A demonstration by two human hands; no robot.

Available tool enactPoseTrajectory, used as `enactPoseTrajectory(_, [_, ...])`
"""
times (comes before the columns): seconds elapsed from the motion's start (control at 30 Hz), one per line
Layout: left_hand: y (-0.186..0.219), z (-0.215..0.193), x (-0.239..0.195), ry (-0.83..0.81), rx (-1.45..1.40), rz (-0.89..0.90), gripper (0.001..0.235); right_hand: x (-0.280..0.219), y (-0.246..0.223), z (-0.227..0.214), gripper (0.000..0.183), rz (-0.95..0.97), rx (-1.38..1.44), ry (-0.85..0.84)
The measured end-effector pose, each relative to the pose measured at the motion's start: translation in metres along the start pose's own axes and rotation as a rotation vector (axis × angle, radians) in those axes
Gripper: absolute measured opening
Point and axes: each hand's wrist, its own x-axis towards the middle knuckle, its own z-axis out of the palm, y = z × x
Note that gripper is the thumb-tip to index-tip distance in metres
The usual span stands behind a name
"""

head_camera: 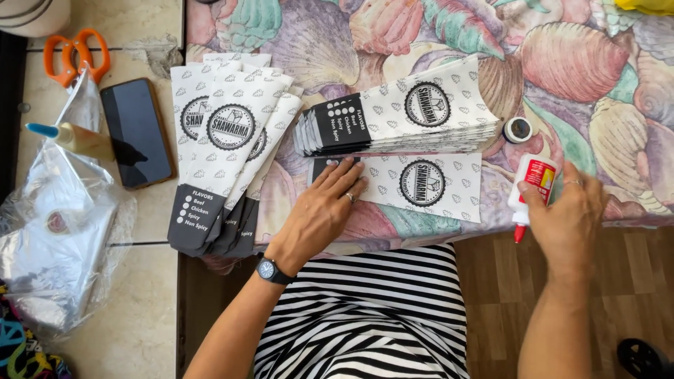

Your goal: The person repeatedly applies glue to the edge of printed paper wrappers and folds them to form small packages. They press the glued edges to secure the fold and place each finished package onto a growing stack on the table.

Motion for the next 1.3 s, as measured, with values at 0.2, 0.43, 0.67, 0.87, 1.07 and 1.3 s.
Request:
enactPoseTrajectory(0.2, [0.018, -0.006, 0.001, -0.023, 0.126, -0.097, 0.037, -0.004, 0.01, 0.004, 0.026, 0.597, 0.863, -0.111])
enactPoseTrajectory(0.43, [0.025, -0.012, -0.003, -0.064, 0.096, -0.163, 0.031, -0.033, 0.01, -0.019, 0.025, 0.371, 1.528, 0.154])
enactPoseTrajectory(0.67, [0.007, -0.019, 0.008, -0.071, 0.035, -0.171, 0.041, -0.056, -0.028, -0.005, 0.044, 0.211, 0.96, 0.202])
enactPoseTrajectory(0.87, [-0.001, -0.021, 0.014, -0.118, 0.114, -0.179, 0.04, -0.047, -0.045, -0.003, 0.037, 0.16, 0.757, 0.058])
enactPoseTrajectory(1.07, [-0.007, -0.017, 0.015, -0.116, 0.103, -0.194, 0.04, -0.044, 0.0, -0.002, 0.037, 0.253, 0.842, 0.142])
enactPoseTrajectory(1.3, [-0.01, -0.02, 0.019, -0.152, 0.072, -0.226, 0.041, -0.045, 0.007, -0.008, 0.041, 0.225, 0.89, 0.193])
